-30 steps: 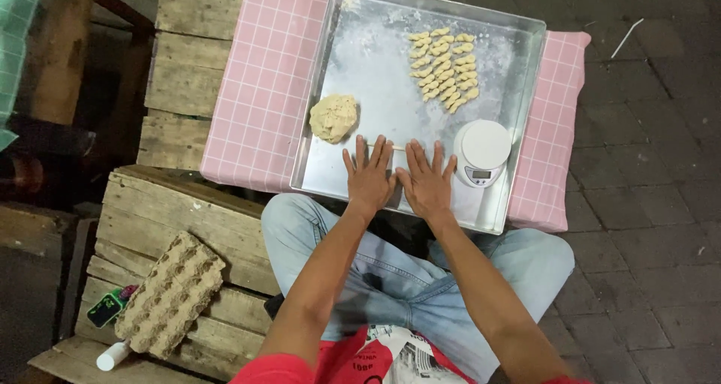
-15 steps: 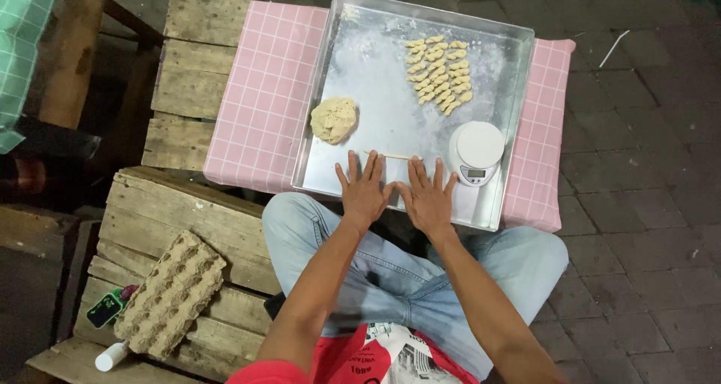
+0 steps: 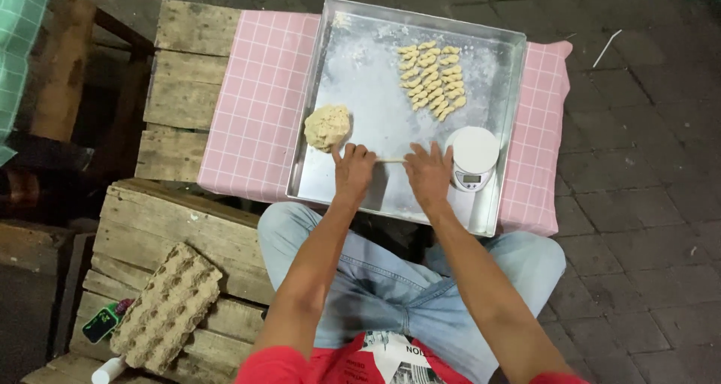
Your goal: Shaping small pieces of dough into twists and placing them on a metal tray
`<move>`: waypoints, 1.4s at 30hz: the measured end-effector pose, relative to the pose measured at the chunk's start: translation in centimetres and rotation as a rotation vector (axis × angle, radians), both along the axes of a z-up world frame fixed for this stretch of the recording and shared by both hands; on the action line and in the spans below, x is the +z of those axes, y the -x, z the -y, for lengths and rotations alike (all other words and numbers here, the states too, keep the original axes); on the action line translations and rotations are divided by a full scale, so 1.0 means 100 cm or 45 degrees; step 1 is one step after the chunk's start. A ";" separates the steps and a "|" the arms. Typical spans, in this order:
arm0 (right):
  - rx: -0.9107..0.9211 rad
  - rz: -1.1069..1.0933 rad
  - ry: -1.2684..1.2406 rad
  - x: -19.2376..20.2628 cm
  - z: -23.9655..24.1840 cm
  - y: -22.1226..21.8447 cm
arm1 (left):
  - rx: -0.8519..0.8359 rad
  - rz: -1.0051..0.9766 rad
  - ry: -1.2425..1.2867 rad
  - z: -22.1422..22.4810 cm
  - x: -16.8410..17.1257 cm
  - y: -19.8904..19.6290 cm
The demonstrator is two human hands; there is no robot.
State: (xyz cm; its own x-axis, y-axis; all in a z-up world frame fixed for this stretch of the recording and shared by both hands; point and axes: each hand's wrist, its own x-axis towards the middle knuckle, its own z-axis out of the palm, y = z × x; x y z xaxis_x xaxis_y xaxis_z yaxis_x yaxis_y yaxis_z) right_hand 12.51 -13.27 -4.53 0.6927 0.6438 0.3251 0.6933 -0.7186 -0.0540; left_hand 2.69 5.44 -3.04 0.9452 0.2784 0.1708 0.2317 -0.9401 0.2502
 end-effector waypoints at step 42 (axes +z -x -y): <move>-0.041 -1.185 -0.772 0.203 0.025 0.010 | 0.063 0.112 1.221 -0.009 0.185 0.026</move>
